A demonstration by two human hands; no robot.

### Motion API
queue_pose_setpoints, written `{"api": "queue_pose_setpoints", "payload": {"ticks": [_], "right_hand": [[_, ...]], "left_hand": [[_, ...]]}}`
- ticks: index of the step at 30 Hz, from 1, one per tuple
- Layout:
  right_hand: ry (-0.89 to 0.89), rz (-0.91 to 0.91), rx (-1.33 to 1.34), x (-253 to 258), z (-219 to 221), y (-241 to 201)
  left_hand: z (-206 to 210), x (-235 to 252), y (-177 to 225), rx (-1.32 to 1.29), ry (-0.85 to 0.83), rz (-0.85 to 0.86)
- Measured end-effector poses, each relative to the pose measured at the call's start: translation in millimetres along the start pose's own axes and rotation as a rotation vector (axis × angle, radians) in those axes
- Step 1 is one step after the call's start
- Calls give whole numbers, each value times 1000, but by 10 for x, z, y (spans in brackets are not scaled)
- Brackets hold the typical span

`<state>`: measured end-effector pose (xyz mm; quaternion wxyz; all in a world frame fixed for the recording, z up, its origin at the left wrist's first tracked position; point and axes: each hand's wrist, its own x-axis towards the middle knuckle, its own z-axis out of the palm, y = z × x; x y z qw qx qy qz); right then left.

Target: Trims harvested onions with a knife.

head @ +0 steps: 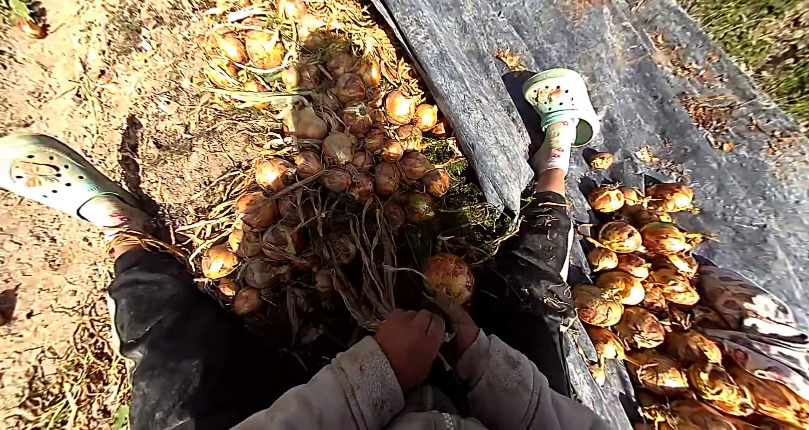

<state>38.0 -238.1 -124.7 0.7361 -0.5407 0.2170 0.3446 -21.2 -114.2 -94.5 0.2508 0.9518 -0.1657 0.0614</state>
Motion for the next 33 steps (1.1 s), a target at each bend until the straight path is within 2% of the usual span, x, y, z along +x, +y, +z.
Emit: {"api": "queue_pose_setpoints", "payload": {"ticks": [4, 8, 11, 13, 14, 16, 18, 19, 20, 21, 23, 24, 26, 27, 30, 33], "right_hand": [[56, -323, -27, -9, -113, -255], [248, -576, -145, -194, -277, -697], [253, -751, -189, -292, -508, -936], [291, -876, -327, -315, -664, -1054], [351, -946, -412, -305, -707, -1112], [420, -1089, -495, -258, -762, -1218], [466, -1197, -507, -231, -793, -1282], [471, -1226, -496, -248, -831, -1313], [451, -1230, -477, -307, -901, -1365], [455, -1228, -455, -381, -994, -1442], [617, -1210, -463, -525, -1151, -1633], [782, -1150, -507, -603, -1193, -1697], [1068, -929, -487, -677, -1185, -1837], [1108, -848, -427, -686, -1228, -1892], [999, -823, -198, -478, -1565, -1882], [895, -743, -287, -308, -1394, -1592]], "left_hand": [[-110, 388, 90, -78, 2, 39], [-149, 836, 186, -139, 45, 54], [-244, 1240, 179, -190, -105, 191], [-302, 1519, 167, -145, -156, 302], [-349, 1640, 180, -125, -144, 335], [-336, 1803, 206, -91, 30, 396], [-303, 1909, 201, -106, 92, 366], [-357, 1952, 149, -112, 16, 258], [-462, 2016, 22, -134, -136, 78], [-494, 2059, -204, -165, -136, -62], [-561, 2001, -649, -168, -7, -161], [-668, 1936, -766, -143, -85, -173], [-733, 1690, -861, -62, -306, -126], [-675, 1520, -878, -3, -395, -67], [-314, 894, -854, 108, -536, 134], [-79, 293, -751, -13, -482, 355]]}}
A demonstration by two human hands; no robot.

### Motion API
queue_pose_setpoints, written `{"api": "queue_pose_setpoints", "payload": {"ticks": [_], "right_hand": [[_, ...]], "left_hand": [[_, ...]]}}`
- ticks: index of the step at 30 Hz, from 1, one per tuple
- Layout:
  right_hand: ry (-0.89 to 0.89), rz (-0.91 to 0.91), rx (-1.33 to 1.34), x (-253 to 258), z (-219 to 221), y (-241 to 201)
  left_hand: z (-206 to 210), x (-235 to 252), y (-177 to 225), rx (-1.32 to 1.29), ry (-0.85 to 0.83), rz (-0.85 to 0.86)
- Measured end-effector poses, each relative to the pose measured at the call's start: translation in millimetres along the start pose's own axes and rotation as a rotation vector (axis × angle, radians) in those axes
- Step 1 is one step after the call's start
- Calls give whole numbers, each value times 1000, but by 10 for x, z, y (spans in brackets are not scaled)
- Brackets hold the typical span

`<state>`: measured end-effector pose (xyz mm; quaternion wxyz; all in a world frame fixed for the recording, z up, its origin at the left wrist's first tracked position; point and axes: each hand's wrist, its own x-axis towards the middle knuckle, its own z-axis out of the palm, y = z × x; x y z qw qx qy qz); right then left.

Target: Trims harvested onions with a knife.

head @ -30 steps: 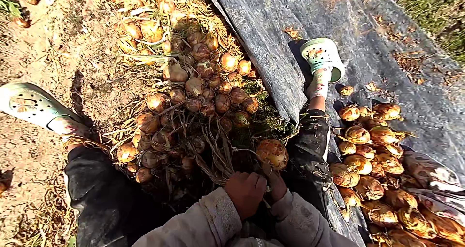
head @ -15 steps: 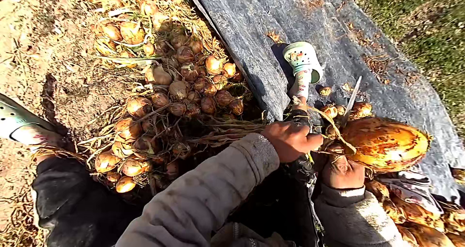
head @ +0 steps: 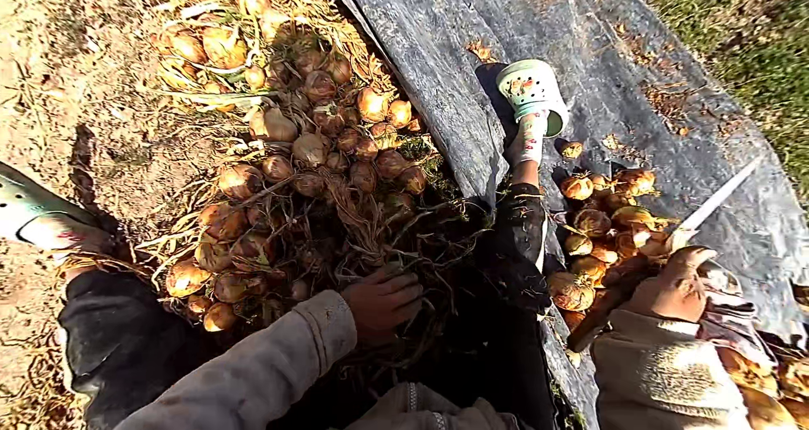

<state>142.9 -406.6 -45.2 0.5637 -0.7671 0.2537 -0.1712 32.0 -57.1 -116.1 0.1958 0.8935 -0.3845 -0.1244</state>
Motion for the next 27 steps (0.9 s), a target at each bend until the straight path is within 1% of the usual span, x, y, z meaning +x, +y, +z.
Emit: {"api": "queue_pose_setpoints", "payload": {"ticks": [1, 2, 3, 5, 6, 7, 8, 9, 11, 13, 16, 18, 22, 24, 27], "right_hand": [[-32, -15, -24, -86, 120, 27], [-77, -20, -20, -191, 231, 34], [-149, -38, 3, -279, 314, 70], [-297, -90, 80, -458, 440, 122], [-359, -116, 109, -543, 485, 143], [-412, -132, 126, -619, 511, 163], [-458, -121, 129, -687, 527, 168], [-490, -92, 126, -738, 539, 175], [-526, -25, 92, -813, 545, 199], [-584, 7, -6, -869, 546, 233], [-732, -48, -196, -930, 534, 294], [-823, -107, -240, -990, 541, 288], [-990, -81, -308, -1072, 581, 205], [-1024, -60, -338, -1100, 613, 192], [-1039, -59, -366, -1151, 628, 216]], "left_hand": [[45, -61, 82, -71, -44, -19], [43, -80, 140, -158, -158, -133], [3, -54, 162, -226, -306, -318], [-54, 78, 98, -308, -519, -717], [-52, 151, 66, -327, -578, -859], [-19, 215, 51, -331, -616, -936], [31, 287, 65, -334, -632, -967], [79, 364, 96, -334, -638, -959], [191, 473, 176, -361, -581, -959], [302, 481, 210, -373, -518, -977], [282, 444, 213, -369, -484, -967], [288, 392, 218, -364, -469, -962], [404, 258, 197, -333, -332, -996], [366, 272, 190, -344, -333, -1030], [281, 351, 195, -356, -432, -997]]}}
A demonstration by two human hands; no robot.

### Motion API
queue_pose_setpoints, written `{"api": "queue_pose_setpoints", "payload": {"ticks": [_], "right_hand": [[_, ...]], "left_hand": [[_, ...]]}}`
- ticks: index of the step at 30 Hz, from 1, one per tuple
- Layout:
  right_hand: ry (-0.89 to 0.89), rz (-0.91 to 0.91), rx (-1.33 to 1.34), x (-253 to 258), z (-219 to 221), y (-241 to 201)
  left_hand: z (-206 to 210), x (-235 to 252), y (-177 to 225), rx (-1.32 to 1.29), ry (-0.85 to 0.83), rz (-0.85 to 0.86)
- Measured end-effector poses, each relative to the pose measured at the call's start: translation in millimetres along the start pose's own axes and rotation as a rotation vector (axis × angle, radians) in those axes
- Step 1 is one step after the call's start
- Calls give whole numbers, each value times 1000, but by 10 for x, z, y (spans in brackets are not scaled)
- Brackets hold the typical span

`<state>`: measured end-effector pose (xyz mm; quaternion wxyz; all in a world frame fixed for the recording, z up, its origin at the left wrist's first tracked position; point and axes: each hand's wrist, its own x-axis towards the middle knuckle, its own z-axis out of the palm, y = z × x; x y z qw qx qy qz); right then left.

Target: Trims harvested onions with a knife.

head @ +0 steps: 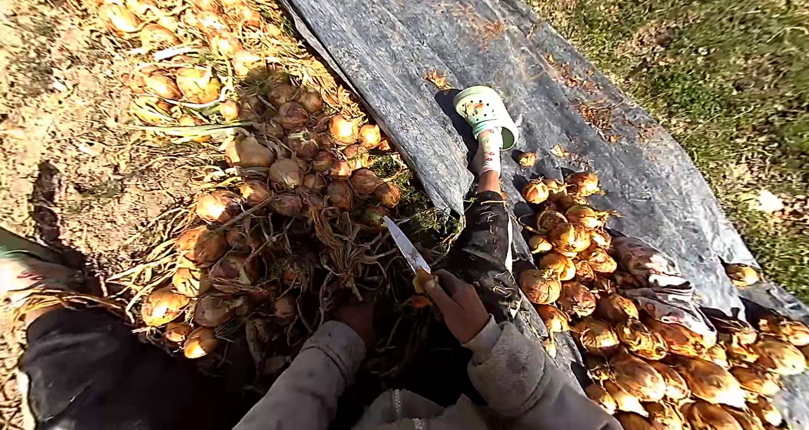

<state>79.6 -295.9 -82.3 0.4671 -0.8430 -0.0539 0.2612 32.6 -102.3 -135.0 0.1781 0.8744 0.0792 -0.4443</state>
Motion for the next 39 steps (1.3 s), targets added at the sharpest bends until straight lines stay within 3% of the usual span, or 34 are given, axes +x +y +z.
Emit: {"api": "queue_pose_setpoints", "payload": {"ticks": [3, 8, 9, 12, 18, 22, 26, 28, 31, 35, 37, 39], "right_hand": [[-34, 9, -30, -37, 2, -5], [-126, -21, -95, -118, 35, -69], [-132, -36, -97, -138, 64, -100], [-161, -109, -49, -181, 140, -243], [-118, -476, 1, -281, 210, -300], [-156, -474, 130, -268, 249, -219], [-252, -273, 321, -274, 263, -220], [-270, -189, 441, -283, 278, -226], [-141, -71, 517, -241, 287, -239], [-118, 67, 472, -125, 244, -141], [-197, 72, 480, -113, 233, -71], [-230, 48, 490, -106, 264, -3]], "left_hand": [[51, -116, -44, -66, 67, 111], [230, -441, -309, -726, 623, 484], [233, -479, -349, -848, 669, 569], [144, -674, -374, -1114, 551, 748], [43, -886, -418, -1117, 434, 893], [-65, -915, -497, -893, 506, 840], [-79, -931, -439, -887, 539, 706], [-46, -899, -385, -1084, 528, 597], [-72, -873, -209, -1651, 515, 408], [-177, -859, -20, -1953, 391, 444], [-194, -807, 63, -1874, 413, 503], [-179, -737, 91, -1500, 502, 533]]}}
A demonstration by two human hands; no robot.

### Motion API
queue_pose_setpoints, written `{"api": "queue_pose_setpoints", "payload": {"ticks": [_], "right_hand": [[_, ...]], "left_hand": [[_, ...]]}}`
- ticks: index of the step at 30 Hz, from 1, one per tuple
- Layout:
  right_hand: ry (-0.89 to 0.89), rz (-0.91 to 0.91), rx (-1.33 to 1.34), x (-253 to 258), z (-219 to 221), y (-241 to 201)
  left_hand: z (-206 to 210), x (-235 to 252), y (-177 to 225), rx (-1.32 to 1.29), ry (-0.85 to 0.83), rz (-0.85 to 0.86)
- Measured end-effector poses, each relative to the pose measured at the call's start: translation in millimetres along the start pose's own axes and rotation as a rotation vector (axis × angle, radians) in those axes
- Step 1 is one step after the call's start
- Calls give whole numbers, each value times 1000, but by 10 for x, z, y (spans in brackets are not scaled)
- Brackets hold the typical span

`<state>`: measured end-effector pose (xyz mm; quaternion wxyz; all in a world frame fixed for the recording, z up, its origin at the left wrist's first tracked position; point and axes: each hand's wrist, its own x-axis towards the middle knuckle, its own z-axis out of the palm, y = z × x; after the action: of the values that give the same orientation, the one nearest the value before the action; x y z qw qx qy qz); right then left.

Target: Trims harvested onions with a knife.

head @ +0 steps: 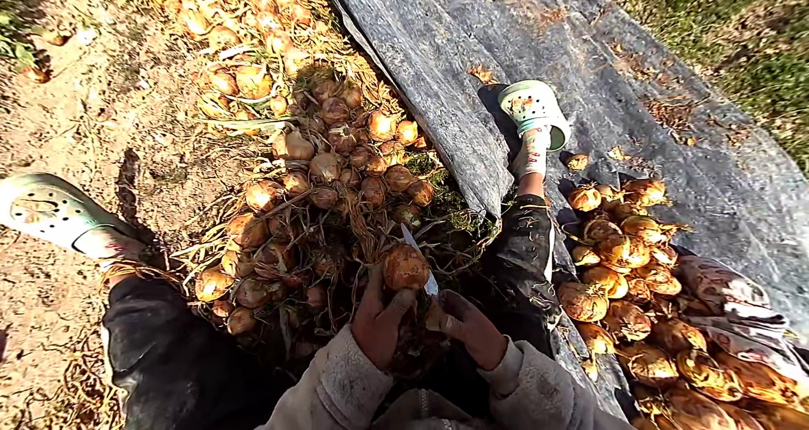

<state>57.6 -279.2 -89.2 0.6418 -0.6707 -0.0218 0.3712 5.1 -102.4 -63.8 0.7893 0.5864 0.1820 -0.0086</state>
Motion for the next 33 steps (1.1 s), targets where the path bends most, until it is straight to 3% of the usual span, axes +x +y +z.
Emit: {"api": "queue_pose_setpoints", "payload": {"ticks": [3, 5, 8, 12, 15, 17, 20, 23, 25, 27, 28, 30, 33], "right_hand": [[13, -36, 139, 15, 30, 95], [76, 14, 296, 25, 78, 133], [145, 39, 428, 26, 68, 213], [189, 53, 527, 28, 9, 221], [298, 26, 629, 1, 43, 183], [411, -78, 584, -28, 12, 172], [597, -396, 287, -54, -213, 190], [781, -582, 114, -135, -540, -14], [827, -683, 44, -247, -812, -211], [864, -722, 29, -350, -1132, -360], [905, -720, 7, -390, -1264, -401], [952, -702, -27, -441, -1436, -413], [960, -612, 31, -422, -1382, -363]], "left_hand": [[91, -36, -50, 716, -88, 196], [190, -115, -130, 960, -38, 365], [173, -142, -295, 1101, 63, 617], [251, -158, -371, 1101, -114, 682], [360, -108, -394, 1120, -108, 764], [448, -37, -354, 1091, -148, 707], [698, 168, -184, 956, -379, 527], [1063, 454, 54, 904, -527, 550], [1188, 653, 169, 950, -486, 552], [1063, 872, 156, 1102, -299, 552], [923, 956, 175, 1238, -237, 470], [594, 1046, 216, 1488, -202, 99], [67, 917, -28, 1576, -201, -266]]}}
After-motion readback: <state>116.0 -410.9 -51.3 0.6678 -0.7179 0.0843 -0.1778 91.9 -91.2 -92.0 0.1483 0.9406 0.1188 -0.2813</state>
